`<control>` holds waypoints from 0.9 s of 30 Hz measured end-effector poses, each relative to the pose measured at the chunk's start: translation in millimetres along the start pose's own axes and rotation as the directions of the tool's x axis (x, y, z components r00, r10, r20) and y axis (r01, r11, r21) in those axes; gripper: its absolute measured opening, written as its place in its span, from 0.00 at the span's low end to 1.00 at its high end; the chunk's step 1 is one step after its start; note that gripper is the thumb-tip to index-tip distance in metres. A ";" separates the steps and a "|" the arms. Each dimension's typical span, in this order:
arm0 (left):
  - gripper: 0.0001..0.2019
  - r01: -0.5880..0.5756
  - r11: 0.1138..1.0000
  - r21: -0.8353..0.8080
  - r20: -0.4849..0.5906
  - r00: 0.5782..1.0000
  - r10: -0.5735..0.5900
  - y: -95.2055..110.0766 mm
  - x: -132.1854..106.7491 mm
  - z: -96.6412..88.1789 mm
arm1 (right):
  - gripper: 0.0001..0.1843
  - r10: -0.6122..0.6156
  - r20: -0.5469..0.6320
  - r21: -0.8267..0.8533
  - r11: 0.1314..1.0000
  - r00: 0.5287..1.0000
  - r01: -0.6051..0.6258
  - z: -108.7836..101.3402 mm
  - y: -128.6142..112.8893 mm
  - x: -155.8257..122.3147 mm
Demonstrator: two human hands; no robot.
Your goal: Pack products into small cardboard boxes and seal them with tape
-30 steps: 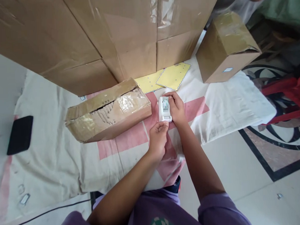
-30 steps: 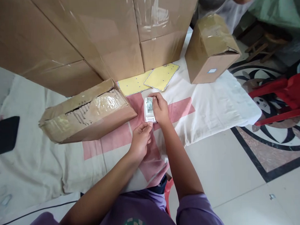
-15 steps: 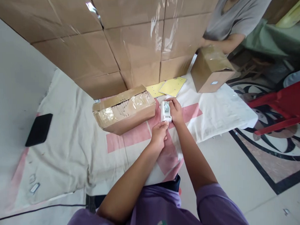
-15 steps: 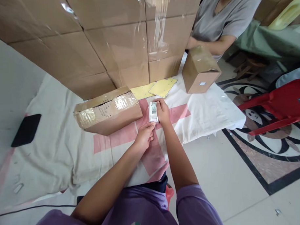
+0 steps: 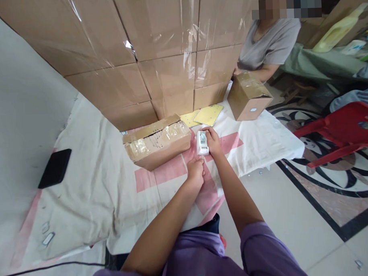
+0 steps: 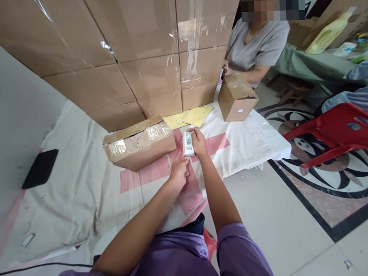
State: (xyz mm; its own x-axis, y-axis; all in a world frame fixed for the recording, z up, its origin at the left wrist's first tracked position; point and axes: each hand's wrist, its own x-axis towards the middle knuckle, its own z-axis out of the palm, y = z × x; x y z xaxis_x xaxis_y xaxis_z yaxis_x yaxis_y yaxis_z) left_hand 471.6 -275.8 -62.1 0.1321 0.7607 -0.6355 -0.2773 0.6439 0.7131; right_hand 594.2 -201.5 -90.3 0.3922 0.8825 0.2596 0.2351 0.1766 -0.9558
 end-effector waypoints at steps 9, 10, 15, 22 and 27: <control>0.17 -0.054 0.998 -0.038 0.117 0.991 0.058 2.6 -11.2 -9.5 | 0.17 -0.058 -0.083 -0.075 0.996 0.995 0.052 -0.6 -6.2 -1.4; 0.18 -0.084 0.996 -0.035 0.130 0.988 0.088 1.7 -14.3 -10.7 | 0.17 -0.093 -0.127 -0.100 0.992 0.988 0.080 -4.5 -11.8 -4.3; 0.18 -0.388 0.916 0.102 0.115 0.919 0.376 4.1 -17.7 -30.2 | 0.12 -0.288 -0.070 -0.199 0.942 0.955 0.269 -28.6 -55.2 -43.5; 0.19 -0.773 0.550 0.316 0.211 0.623 0.754 23.3 -3.4 -74.3 | 0.23 -0.317 0.177 -0.161 0.925 0.932 0.345 0.7 -110.9 -94.0; 0.15 -0.804 0.463 0.373 0.130 0.540 0.832 28.2 -9.4 -88.4 | 0.19 -0.280 0.247 -0.216 0.918 0.928 0.334 22.9 -130.6 -92.0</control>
State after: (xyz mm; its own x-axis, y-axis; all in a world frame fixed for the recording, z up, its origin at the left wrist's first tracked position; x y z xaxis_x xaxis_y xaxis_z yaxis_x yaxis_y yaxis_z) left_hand 378.4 -272.0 -62.2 -0.0359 0.9568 0.2885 0.1204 -0.2824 0.9517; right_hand 507.1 -295.8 7.5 0.0789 0.8768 0.4743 0.5386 0.3629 -0.7605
